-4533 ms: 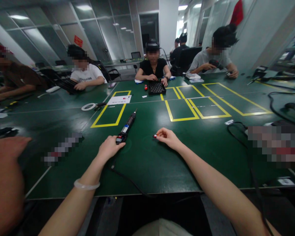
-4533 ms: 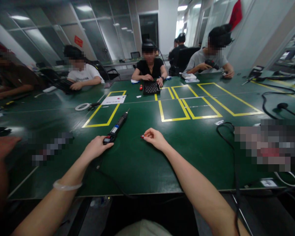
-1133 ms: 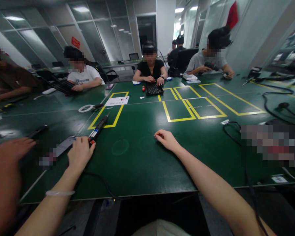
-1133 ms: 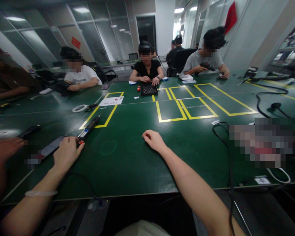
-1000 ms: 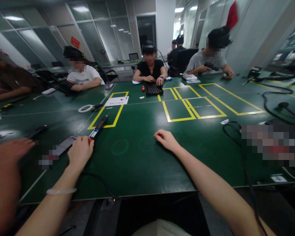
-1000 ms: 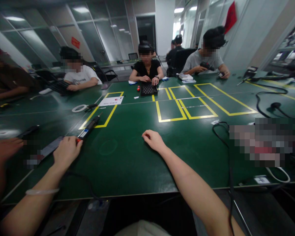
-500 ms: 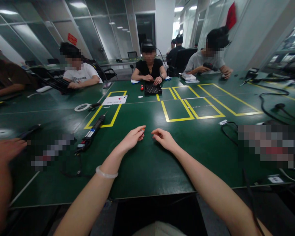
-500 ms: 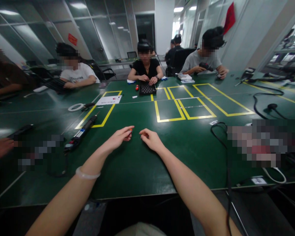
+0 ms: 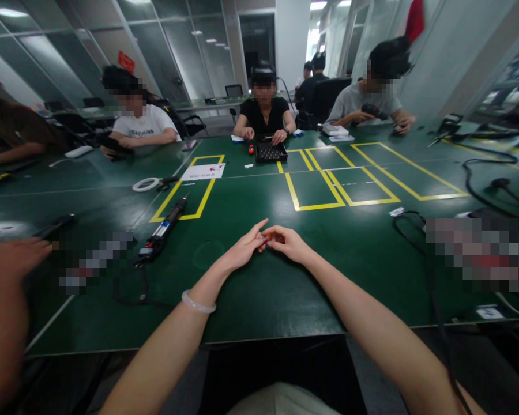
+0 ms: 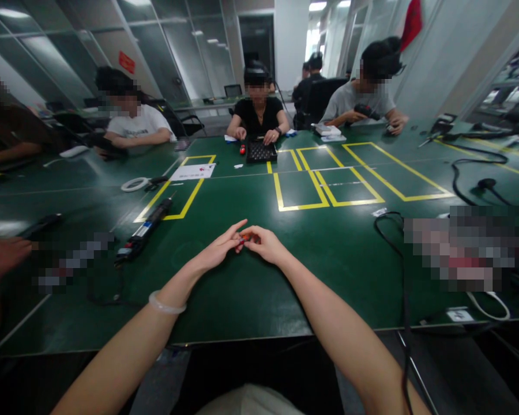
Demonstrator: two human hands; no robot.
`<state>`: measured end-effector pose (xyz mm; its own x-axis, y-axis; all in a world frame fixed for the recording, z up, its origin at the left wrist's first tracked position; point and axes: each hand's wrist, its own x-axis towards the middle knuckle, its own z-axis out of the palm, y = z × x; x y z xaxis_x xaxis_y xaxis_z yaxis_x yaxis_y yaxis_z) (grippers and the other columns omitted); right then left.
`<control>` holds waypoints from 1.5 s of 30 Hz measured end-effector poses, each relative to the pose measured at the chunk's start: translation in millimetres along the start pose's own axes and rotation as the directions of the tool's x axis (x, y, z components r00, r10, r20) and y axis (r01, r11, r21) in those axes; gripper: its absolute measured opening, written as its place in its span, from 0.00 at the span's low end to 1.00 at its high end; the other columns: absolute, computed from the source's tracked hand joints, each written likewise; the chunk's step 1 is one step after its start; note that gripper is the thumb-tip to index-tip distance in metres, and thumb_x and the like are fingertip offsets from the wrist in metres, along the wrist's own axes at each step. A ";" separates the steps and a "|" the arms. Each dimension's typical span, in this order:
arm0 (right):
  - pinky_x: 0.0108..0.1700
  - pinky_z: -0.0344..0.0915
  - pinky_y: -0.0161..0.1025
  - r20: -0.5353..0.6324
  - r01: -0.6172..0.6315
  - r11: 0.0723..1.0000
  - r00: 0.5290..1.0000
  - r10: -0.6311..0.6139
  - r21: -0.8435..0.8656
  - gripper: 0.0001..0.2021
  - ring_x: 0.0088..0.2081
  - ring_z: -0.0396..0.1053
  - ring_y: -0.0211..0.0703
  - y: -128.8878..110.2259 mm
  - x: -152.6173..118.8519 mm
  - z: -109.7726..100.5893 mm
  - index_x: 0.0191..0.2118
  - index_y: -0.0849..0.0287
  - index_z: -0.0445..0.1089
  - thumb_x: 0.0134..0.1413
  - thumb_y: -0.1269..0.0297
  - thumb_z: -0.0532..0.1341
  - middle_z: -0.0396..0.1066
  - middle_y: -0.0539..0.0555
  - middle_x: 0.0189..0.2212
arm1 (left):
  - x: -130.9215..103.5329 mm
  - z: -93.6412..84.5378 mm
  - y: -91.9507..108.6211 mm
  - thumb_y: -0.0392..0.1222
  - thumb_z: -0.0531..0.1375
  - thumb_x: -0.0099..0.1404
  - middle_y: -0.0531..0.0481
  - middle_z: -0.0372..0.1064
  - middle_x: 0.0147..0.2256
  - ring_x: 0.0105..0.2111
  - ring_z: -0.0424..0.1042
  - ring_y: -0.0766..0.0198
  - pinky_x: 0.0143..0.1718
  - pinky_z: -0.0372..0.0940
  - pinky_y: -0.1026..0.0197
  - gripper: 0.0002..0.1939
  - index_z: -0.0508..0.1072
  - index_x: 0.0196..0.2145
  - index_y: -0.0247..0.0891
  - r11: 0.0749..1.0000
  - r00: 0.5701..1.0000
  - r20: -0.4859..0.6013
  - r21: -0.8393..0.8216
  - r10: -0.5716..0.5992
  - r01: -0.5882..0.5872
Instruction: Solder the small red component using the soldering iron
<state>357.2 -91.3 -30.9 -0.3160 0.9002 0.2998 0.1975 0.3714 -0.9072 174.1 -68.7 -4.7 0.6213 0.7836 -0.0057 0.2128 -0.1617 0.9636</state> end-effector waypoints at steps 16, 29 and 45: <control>0.30 0.62 0.32 -0.040 -0.137 0.986 0.989 0.142 0.093 0.14 0.26 0.66 0.34 4.7 1.6 -3.7 0.32 0.61 0.67 0.60 0.55 0.55 0.71 0.50 0.26 | -3.1 -2.8 -0.2 0.44 0.59 0.62 0.48 0.67 0.39 0.36 0.68 0.65 0.40 0.64 0.61 0.17 0.70 0.48 0.39 0.898 0.950 -0.142 0.391 0.277 -0.203; 0.32 0.64 0.33 -0.050 -0.065 0.984 0.996 0.074 0.166 0.12 0.29 0.66 0.35 8.9 1.2 -1.4 0.42 0.59 0.66 0.51 0.63 0.63 0.71 0.51 0.34 | -3.0 -5.7 0.7 0.48 0.57 0.65 0.48 0.70 0.37 0.36 0.69 0.63 0.39 0.64 0.61 0.13 0.71 0.41 0.37 0.906 0.956 -0.162 0.390 0.243 -0.164; 0.30 0.59 0.33 -0.122 -0.045 0.999 0.992 0.042 -0.022 0.10 0.26 0.61 0.34 -1.5 0.2 -3.3 0.40 0.61 0.69 0.51 0.66 0.61 0.70 0.50 0.31 | -3.2 -6.5 -0.8 0.47 0.57 0.64 0.50 0.69 0.35 0.34 0.69 0.65 0.36 0.63 0.62 0.11 0.69 0.40 0.37 0.920 0.971 -0.130 0.367 0.198 -0.139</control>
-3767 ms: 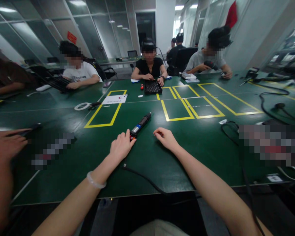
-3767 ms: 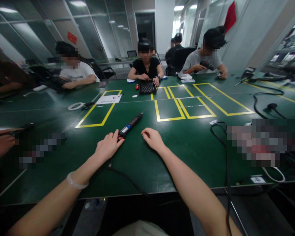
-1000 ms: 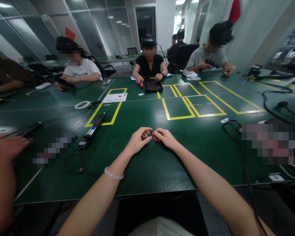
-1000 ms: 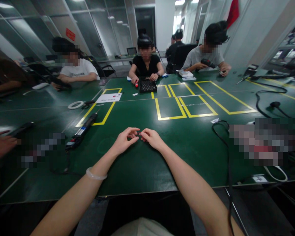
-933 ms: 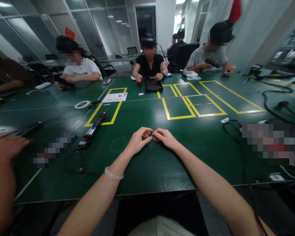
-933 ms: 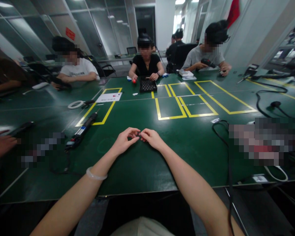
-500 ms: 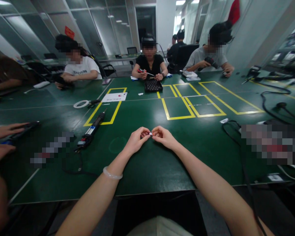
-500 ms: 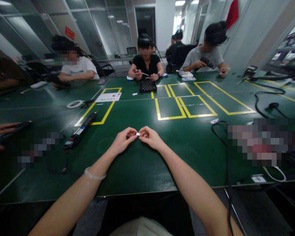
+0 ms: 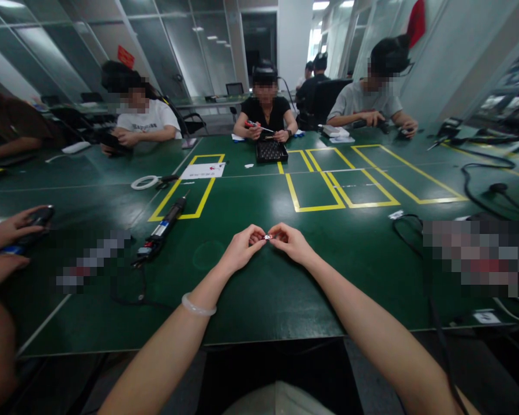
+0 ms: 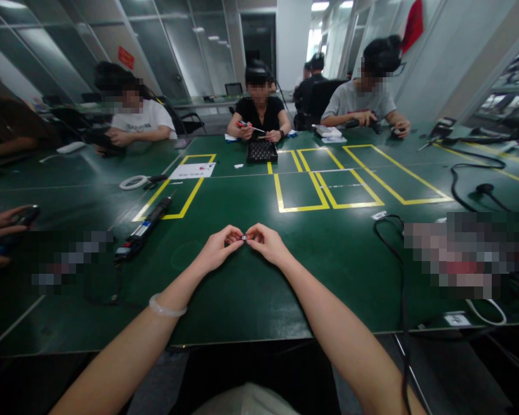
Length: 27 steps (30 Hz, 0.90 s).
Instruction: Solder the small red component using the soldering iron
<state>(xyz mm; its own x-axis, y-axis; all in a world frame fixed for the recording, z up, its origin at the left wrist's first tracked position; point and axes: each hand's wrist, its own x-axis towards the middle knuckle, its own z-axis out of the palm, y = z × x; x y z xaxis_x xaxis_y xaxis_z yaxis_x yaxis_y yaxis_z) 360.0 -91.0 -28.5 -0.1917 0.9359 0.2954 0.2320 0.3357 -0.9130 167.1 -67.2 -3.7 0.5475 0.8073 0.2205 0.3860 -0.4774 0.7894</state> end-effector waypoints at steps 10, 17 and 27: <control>0.29 0.58 0.33 0.037 0.007 0.997 0.999 -0.004 -0.076 0.09 0.25 0.61 0.34 3.1 -0.3 0.2 0.39 0.61 0.69 0.51 0.66 0.61 0.67 0.48 0.27 | -2.5 0.8 -1.3 0.47 0.57 0.65 0.50 0.70 0.35 0.34 0.69 0.66 0.37 0.64 0.63 0.11 0.69 0.40 0.38 1.000 1.000 0.029 0.021 -0.010 0.009; 0.30 0.59 0.33 0.050 -0.013 0.997 0.999 0.017 -0.082 0.09 0.26 0.62 0.34 1.7 0.8 2.9 0.39 0.61 0.69 0.51 0.66 0.61 0.68 0.48 0.27 | -4.3 -3.1 -2.4 0.47 0.56 0.65 0.51 0.70 0.35 0.33 0.69 0.66 0.36 0.63 0.63 0.11 0.69 0.40 0.38 0.999 0.998 0.055 0.035 -0.011 0.009; 0.30 0.59 0.33 0.031 -0.047 0.998 0.998 0.046 0.036 0.10 0.26 0.62 0.35 9.1 1.0 1.6 0.39 0.61 0.69 0.51 0.63 0.62 0.68 0.49 0.27 | -5.8 -9.0 4.3 0.49 0.51 0.68 0.51 0.72 0.35 0.34 0.70 0.65 0.37 0.62 0.63 0.15 0.70 0.44 0.39 0.996 0.997 0.055 0.083 -0.049 0.044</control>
<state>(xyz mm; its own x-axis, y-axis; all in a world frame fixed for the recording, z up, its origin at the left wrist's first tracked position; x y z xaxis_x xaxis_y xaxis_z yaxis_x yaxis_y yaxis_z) 360.3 -87.2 -37.0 -0.2104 0.9467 0.2441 0.2067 0.2871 -0.9353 158.9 -70.8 3.6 0.5678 0.8094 0.1502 0.4698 -0.4684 0.7483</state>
